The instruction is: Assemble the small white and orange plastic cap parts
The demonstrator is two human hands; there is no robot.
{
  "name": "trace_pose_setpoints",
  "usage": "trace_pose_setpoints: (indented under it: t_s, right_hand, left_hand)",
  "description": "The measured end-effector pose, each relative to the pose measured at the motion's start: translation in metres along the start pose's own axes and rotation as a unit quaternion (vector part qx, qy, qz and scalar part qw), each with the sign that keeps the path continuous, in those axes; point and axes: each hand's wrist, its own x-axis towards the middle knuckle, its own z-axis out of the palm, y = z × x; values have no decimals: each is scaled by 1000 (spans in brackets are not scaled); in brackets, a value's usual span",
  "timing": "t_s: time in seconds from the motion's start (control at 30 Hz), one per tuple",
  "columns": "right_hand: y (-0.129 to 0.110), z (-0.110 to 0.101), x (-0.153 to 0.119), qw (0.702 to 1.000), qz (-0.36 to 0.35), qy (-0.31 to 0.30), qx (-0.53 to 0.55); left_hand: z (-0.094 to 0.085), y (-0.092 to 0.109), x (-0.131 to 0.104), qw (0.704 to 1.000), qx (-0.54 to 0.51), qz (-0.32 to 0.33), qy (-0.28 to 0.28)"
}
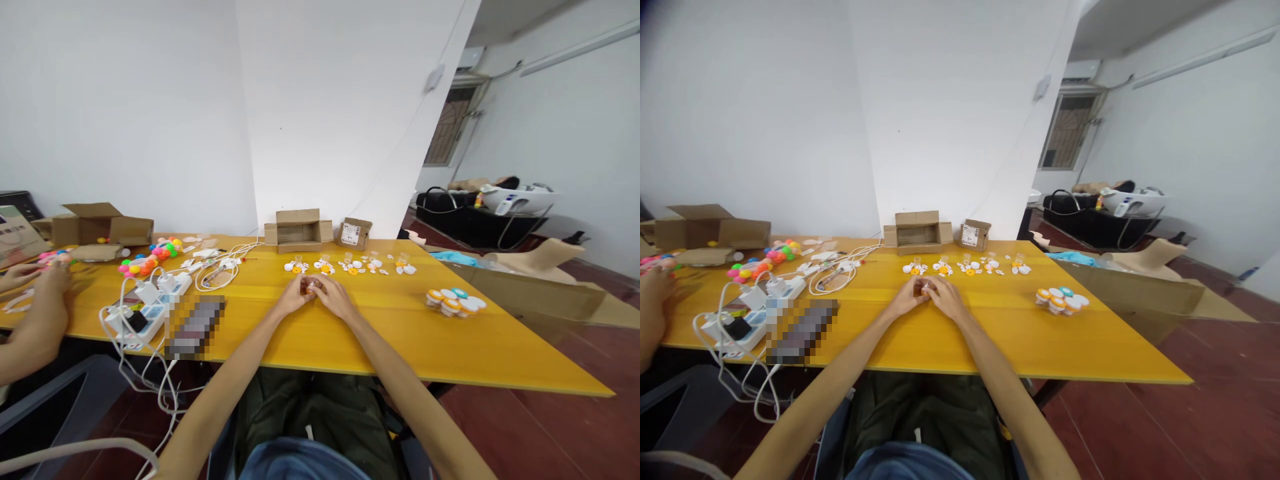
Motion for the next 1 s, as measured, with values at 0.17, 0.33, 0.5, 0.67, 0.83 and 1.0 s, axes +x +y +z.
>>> trace_pose_setpoints:
  t_s: [0.17, 0.33, 0.5, 0.67, 0.83, 1.0]
  right_hand:
    - [1, 0, 0, 1000, -5, -7, -8]
    - [1, 0, 0, 1000, -6, -8, -14]
    - [-1, -1, 0, 1000, -7, -12, -19]
    - [-2, -2, 1, 1000, -18, -14, -10]
    - [-3, -2, 1, 1000, -14, -7, -9]
    - [-3, -2, 1, 1000, -6, -4, -16]
  left_hand:
    - [0, 0, 1, 1000, -12, 5, -6]
    - [0, -1, 1, 999, -41, -3, -16]
    - [0, -4, 2, 998, -54, -9, -19]
    - [-1, -7, 3, 998, -54, -19, -12]
    - [0, -5, 2, 998, -63, -30, -13]
    - [0, -4, 3, 997, -67, -28, -14]
